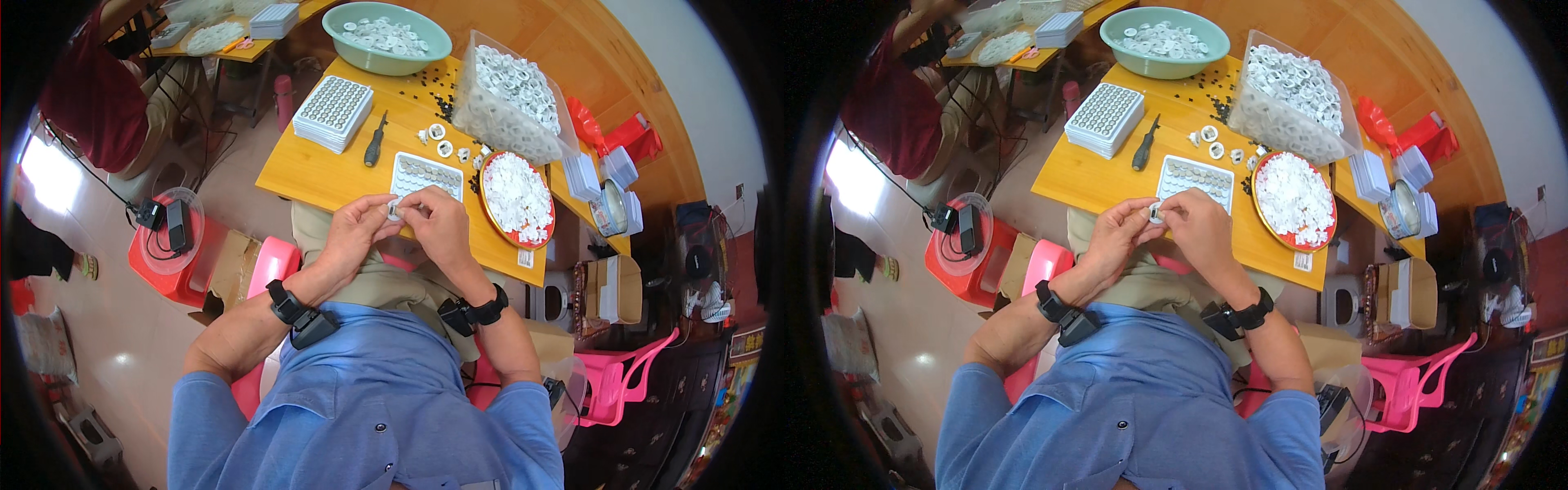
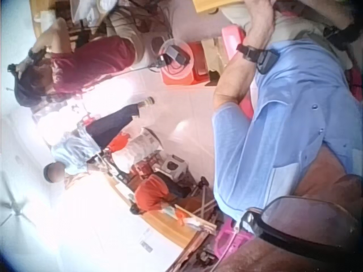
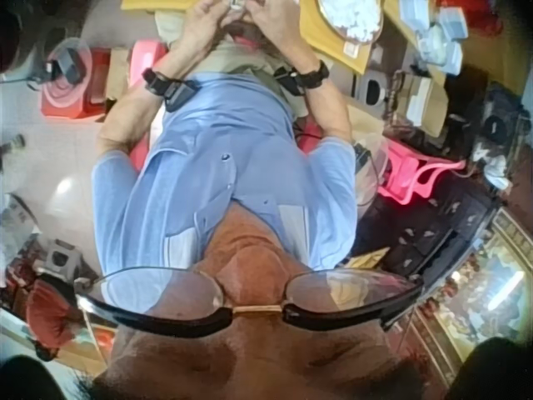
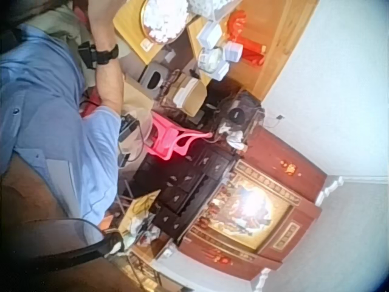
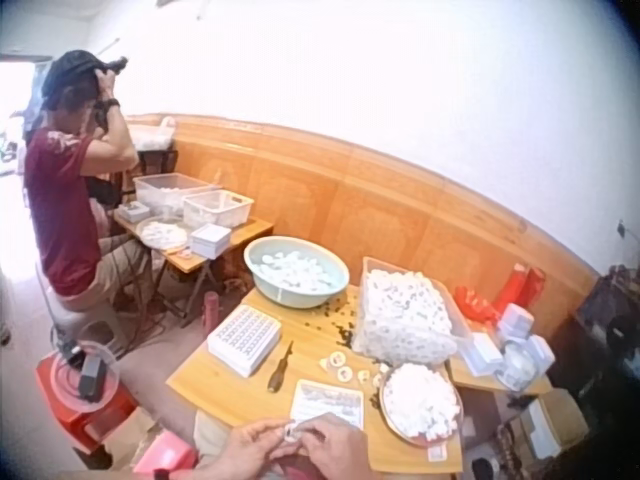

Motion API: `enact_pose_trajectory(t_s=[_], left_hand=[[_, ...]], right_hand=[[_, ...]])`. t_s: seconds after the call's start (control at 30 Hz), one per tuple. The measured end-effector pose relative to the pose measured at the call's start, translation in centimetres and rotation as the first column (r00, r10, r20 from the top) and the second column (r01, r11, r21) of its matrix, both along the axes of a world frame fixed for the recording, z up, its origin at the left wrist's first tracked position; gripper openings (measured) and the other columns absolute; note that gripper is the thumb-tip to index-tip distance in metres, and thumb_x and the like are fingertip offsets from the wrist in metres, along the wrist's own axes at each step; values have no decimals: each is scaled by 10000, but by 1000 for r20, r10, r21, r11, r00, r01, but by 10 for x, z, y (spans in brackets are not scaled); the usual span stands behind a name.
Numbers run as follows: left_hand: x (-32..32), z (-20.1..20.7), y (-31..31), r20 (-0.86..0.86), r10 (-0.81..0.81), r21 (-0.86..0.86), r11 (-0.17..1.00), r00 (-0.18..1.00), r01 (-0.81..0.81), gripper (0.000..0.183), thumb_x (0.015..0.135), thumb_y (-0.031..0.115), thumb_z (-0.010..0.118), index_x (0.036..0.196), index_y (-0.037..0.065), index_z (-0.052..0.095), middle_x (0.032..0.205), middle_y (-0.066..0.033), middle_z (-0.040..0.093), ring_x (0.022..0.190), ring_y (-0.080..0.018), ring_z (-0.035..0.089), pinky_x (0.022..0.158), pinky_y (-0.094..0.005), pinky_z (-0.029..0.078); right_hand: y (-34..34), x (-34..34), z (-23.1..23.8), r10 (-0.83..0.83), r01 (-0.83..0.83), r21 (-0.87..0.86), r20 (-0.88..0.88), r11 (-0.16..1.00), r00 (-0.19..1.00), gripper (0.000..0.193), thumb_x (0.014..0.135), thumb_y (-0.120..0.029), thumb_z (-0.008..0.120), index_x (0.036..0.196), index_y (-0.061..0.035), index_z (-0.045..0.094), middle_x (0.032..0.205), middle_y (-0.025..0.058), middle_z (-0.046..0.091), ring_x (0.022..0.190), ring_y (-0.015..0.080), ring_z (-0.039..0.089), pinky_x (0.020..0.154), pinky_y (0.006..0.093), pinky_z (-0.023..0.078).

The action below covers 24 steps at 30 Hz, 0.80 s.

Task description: Assemble small mechanical or electronic components by inserting small black pins into white plastic circular housings.

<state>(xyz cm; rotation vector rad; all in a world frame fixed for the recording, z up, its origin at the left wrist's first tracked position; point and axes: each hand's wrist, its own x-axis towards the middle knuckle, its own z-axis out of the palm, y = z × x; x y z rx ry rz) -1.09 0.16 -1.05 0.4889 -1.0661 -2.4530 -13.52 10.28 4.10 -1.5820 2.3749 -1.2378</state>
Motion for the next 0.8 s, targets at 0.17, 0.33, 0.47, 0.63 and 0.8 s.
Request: enact_pose_trajectory(t_s=[0.17, 0.33, 0.47, 0.63, 0.8], left_hand=[[1, 5, 1, 17, -16, -86, 996, 1000, 17, 292, 1026, 127, 513, 1255, -46, 564, 1147, -138, 659, 1012, -188, 676, 899, -279, 565], [0, 5, -1, 24, -40, -88, 995, 999, 42, 300, 1025, 125, 512, 1258, -60, 554, 1150, -147, 655, 1027, -203, 675, 904, -287, 565], [-3, 7, -3, -26, -65, 50, 997, 998, 66, 300, 1011, 112, 533, 1255, -62, 552, 1134, -150, 660, 1008, -212, 683, 902, -293, 568], [0, 16, -2, 40, -33, -16, 999, 999, 33, 276, 956, 69, 609, 1203, -48, 573, 1087, -140, 681, 957, -193, 690, 856, -274, 574], [0, 16, 0, 127, -43, -77, 996, 991, 53, 233, 919, 45, 657, 1131, -36, 602, 1032, -129, 699, 881, -163, 693, 787, -247, 573]], right_hand=[[0, -5, -2, -47, 18, 89, 334, 996, 941, 104, 802, -101, 706, 837, -7, 679, 790, 121, 695, 690, 213, 691, 621, 314, 519], [-1, -16, -12, 46, -53, -1, 497, 999, 867, 97, 833, -56, 696, 882, 17, 655, 760, 94, 693, 660, 129, 658, 590, 264, 506], [2, -28, -4, 143, -162, -38, 694, 986, 706, 102, 858, -75, 689, 910, 8, 662, 742, 43, 672, 623, 85, 608, 565, 249, 486], [14, -54, 22, -51, 124, -142, 432, 982, 900, 105, 876, -97, 681, 918, -2, 693, 714, 16, 642, 594, 55, 558, 544, 226, 447], [42, -116, 32, -415, 450, -192, 197, 872, 888, 140, 835, -113, 700, 900, 9, 712, 765, 63, 704, 704, 129, 643, 665, 285, 498]])
